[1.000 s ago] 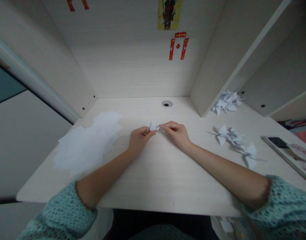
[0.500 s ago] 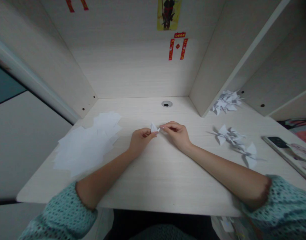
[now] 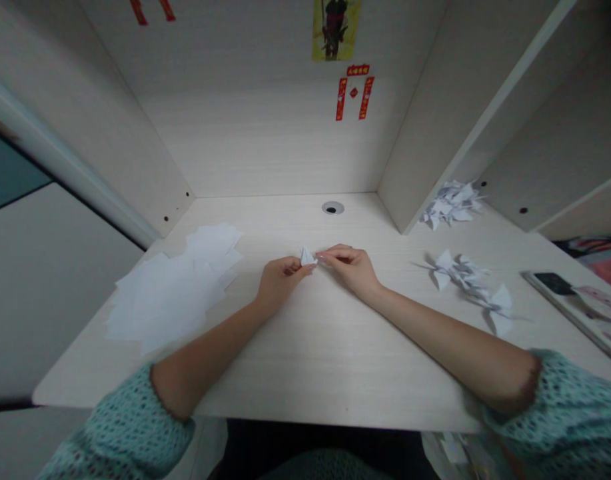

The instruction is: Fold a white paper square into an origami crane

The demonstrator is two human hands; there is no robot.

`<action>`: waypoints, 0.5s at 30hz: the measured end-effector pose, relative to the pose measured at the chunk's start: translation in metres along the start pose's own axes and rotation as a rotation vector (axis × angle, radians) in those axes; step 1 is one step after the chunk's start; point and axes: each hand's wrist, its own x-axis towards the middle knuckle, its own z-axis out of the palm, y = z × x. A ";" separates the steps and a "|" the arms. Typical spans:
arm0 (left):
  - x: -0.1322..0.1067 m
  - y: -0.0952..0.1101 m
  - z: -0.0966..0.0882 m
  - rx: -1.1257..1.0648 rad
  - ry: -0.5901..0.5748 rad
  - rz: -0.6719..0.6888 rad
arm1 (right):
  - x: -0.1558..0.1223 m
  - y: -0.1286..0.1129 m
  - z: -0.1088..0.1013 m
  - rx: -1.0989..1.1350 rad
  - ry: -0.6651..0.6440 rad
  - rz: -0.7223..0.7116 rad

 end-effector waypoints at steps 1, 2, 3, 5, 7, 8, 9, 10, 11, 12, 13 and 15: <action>0.000 0.000 0.000 -0.008 -0.009 -0.003 | 0.000 0.000 0.000 0.005 -0.002 -0.002; 0.000 0.000 0.000 -0.013 -0.020 -0.005 | -0.001 -0.001 0.000 0.013 -0.001 -0.001; 0.000 0.000 0.000 -0.014 -0.028 -0.004 | -0.001 -0.001 0.000 0.025 0.003 0.003; 0.000 0.000 0.000 -0.011 -0.036 0.000 | -0.001 -0.001 0.000 0.053 0.012 0.023; 0.000 -0.001 0.000 -0.012 -0.036 0.002 | -0.001 -0.001 0.001 0.081 0.011 0.052; 0.000 -0.002 0.000 -0.017 -0.037 -0.001 | -0.001 0.000 0.001 0.093 0.009 0.065; 0.000 -0.002 0.000 -0.024 -0.038 -0.007 | -0.001 0.000 0.001 0.102 0.007 0.075; 0.000 -0.003 0.000 -0.030 -0.040 -0.014 | -0.001 0.000 0.001 0.109 0.005 0.082; 0.001 -0.004 0.000 -0.036 -0.042 -0.019 | -0.001 0.001 0.001 0.114 0.002 0.086; 0.001 -0.005 0.000 -0.040 -0.045 -0.023 | -0.001 0.001 0.000 0.118 -0.002 0.090; 0.001 -0.006 0.001 -0.043 -0.048 -0.027 | -0.001 0.001 0.000 0.122 -0.007 0.093; 0.001 -0.007 0.001 -0.044 -0.055 -0.030 | -0.001 0.002 0.000 0.128 -0.017 0.098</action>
